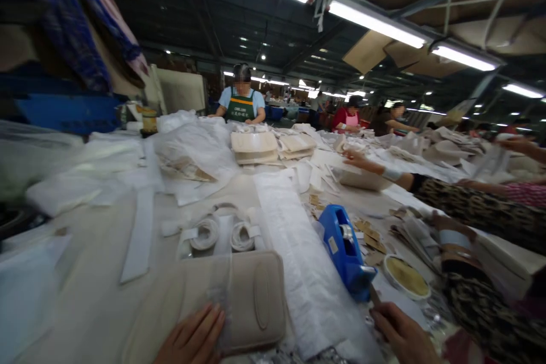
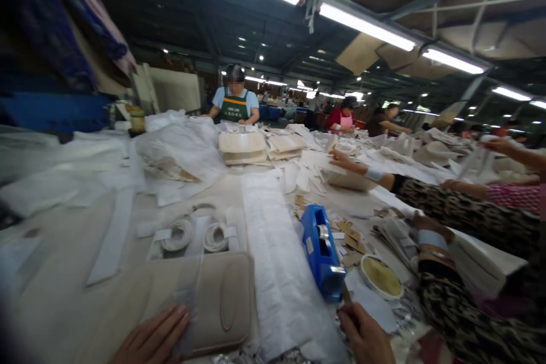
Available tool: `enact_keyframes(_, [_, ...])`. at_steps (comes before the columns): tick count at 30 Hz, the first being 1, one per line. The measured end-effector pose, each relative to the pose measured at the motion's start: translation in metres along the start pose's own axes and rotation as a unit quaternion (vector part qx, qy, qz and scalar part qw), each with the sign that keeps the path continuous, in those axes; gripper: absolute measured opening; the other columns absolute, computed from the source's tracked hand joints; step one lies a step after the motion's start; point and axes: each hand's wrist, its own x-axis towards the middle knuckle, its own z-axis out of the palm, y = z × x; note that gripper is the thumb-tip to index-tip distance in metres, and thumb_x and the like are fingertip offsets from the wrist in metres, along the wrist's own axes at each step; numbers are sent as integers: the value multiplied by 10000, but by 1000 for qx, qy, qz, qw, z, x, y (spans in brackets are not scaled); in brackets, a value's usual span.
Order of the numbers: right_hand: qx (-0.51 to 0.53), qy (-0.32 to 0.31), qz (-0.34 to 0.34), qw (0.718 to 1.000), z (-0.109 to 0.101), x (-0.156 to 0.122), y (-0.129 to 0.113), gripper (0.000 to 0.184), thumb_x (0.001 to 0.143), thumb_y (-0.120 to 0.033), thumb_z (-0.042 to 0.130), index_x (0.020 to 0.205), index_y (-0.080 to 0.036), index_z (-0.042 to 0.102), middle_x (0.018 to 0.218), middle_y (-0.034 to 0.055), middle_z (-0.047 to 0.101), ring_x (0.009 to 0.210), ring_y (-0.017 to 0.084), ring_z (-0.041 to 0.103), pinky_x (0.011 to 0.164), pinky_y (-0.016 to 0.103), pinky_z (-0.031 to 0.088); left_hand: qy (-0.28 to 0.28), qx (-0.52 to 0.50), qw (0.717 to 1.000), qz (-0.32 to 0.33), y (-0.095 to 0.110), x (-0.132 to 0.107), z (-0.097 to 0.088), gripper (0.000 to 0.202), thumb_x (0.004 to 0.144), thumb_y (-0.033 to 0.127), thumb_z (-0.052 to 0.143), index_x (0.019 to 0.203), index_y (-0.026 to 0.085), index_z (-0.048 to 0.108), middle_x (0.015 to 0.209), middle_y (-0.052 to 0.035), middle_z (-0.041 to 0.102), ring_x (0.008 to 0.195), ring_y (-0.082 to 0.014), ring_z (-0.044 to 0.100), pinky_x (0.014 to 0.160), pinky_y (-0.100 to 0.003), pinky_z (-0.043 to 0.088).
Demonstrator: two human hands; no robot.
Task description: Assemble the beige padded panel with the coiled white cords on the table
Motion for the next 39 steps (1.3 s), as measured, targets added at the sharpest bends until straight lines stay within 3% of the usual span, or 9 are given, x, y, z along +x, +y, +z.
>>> enact_keyframes(4, [-114,-172,-233,950,19,-4,-62,296,772,-513,501,762,-259,654,706,23,668,643,189,626,590,258,493,-78,-24,994,-72,15,11,-15,314,887,192,432,1164,114,557,1133,-94,638,1090,-204,551,899,-314,465])
enact_keyframes(7, [-187,-308,-414,836,54,-8,-141,250,899,-317,411,753,-250,602,713,5,636,613,141,594,563,226,452,-115,-46,986,-112,21,14,-15,322,871,217,478,1160,91,542,1140,-114,624,1096,-231,546,923,-353,466])
enact_keyframes(12, [-326,-338,-624,624,131,1,-222,163,837,-95,487,766,-199,590,728,17,637,663,152,576,589,247,409,-128,-80,979,-140,30,6,-4,400,855,210,510,1224,59,477,1196,-126,578,1175,-265,476,1003,-398,405])
enact_keyframes(15, [-366,-332,-665,559,167,15,-231,164,784,-51,528,821,-180,623,770,42,661,734,180,605,646,271,421,-114,-88,978,-150,35,1,4,448,845,223,517,1253,52,449,1223,-122,558,1196,-281,449,1026,-413,375])
enact_keyframes(19, [-386,-346,-647,559,192,24,-233,158,779,-51,548,798,-171,650,792,64,682,773,204,628,650,278,416,-109,-97,977,-158,37,-2,10,445,841,193,498,1260,51,445,1226,-115,554,1202,-280,441,1051,-413,337])
enact_keyframes(23, [-411,-342,-590,605,205,32,-244,50,733,-206,685,709,-183,648,668,41,679,650,198,633,524,245,367,-129,-117,972,-156,37,-1,5,463,836,146,466,1286,49,417,1255,-117,537,1236,-277,409,1071,-421,298])
enact_keyframes(28, [-407,-274,-541,683,202,50,-258,486,548,-442,817,883,-158,609,668,40,660,611,222,614,511,255,373,-136,-129,969,-159,37,-1,1,463,849,184,467,1288,49,415,1252,-124,539,1217,-282,427,1069,-423,301])
enact_keyframes(32, [-357,-226,-559,713,184,37,-232,49,807,-207,589,830,-168,606,826,65,663,782,209,608,682,308,457,-117,-142,966,-180,36,1,0,439,854,218,499,1258,57,441,1186,-129,571,1179,-256,456,1068,-414,322])
enact_keyframes(39, [-215,-173,-720,637,178,-32,-136,526,791,-77,414,1316,-47,421,1348,177,486,1285,285,402,996,476,428,-44,-249,942,-223,31,9,-19,173,763,104,486,922,141,543,942,-82,599,981,-202,535,1065,-426,373])
